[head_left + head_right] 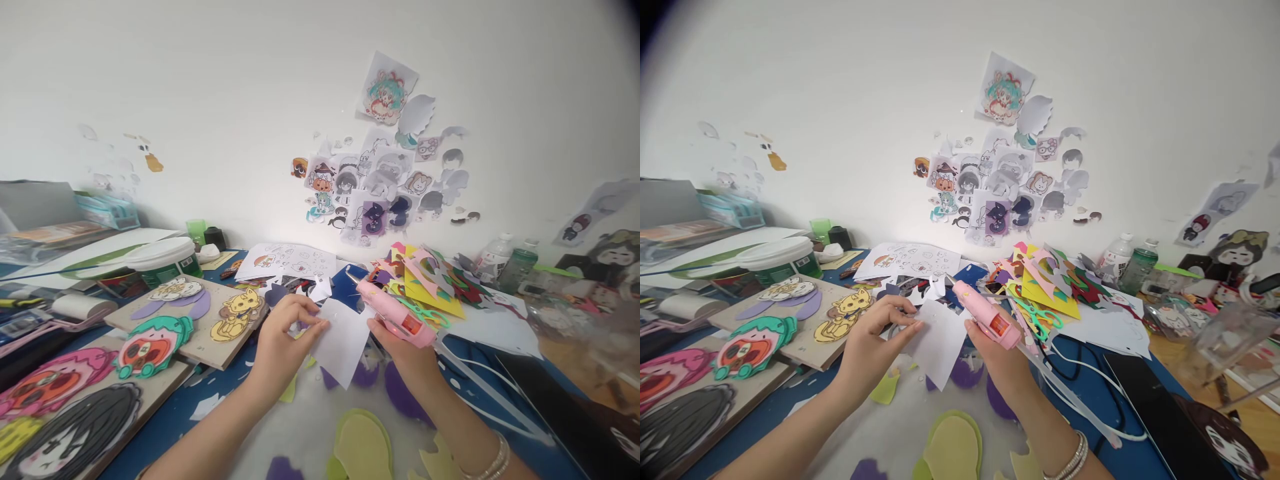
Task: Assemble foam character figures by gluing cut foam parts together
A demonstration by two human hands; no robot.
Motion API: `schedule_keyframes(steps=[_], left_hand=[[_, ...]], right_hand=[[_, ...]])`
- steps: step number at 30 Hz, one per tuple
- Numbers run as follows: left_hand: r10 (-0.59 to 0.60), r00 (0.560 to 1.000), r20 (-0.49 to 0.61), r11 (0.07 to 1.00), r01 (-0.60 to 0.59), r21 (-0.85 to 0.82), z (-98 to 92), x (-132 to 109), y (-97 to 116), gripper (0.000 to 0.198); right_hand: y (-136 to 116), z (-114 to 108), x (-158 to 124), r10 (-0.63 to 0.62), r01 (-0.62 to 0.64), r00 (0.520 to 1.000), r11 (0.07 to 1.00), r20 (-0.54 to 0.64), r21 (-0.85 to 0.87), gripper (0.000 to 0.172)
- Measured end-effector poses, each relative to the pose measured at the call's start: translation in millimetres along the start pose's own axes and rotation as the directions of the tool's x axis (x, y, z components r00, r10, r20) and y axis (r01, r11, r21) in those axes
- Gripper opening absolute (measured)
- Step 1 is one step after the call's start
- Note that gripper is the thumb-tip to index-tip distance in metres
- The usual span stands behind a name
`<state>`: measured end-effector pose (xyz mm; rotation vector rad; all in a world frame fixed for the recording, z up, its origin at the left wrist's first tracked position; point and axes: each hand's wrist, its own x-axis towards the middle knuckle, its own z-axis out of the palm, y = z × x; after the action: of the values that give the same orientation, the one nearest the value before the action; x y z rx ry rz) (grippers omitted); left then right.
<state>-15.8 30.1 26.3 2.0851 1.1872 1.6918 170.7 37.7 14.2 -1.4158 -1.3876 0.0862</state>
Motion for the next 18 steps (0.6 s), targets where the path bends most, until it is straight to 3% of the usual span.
schedule_keyframes(steps=[8,13,18], left_hand=[[0.029,0.996,0.085,0.994,-0.038,0.098,-2.9,0,-4,0.030],[-0.016,0.999,0.044,0.998,0.013,0.062,-1.0,1,-3,0.012],[-0.088,0.995,0.045,0.995,0.086,0.052,-1.6,3,-2,0.023]], right_hand=[[-7,-3,-4,0.037,-0.037,0.999,0.999,0.007,0.006,0.021],[-11,-5,-5,0.034,-0.034,0.999,0.999,-0.005,-0.010,0.018],[-15,-6,-6,0.061,-0.061,0.998,0.998,-0.008,0.013,0.017]])
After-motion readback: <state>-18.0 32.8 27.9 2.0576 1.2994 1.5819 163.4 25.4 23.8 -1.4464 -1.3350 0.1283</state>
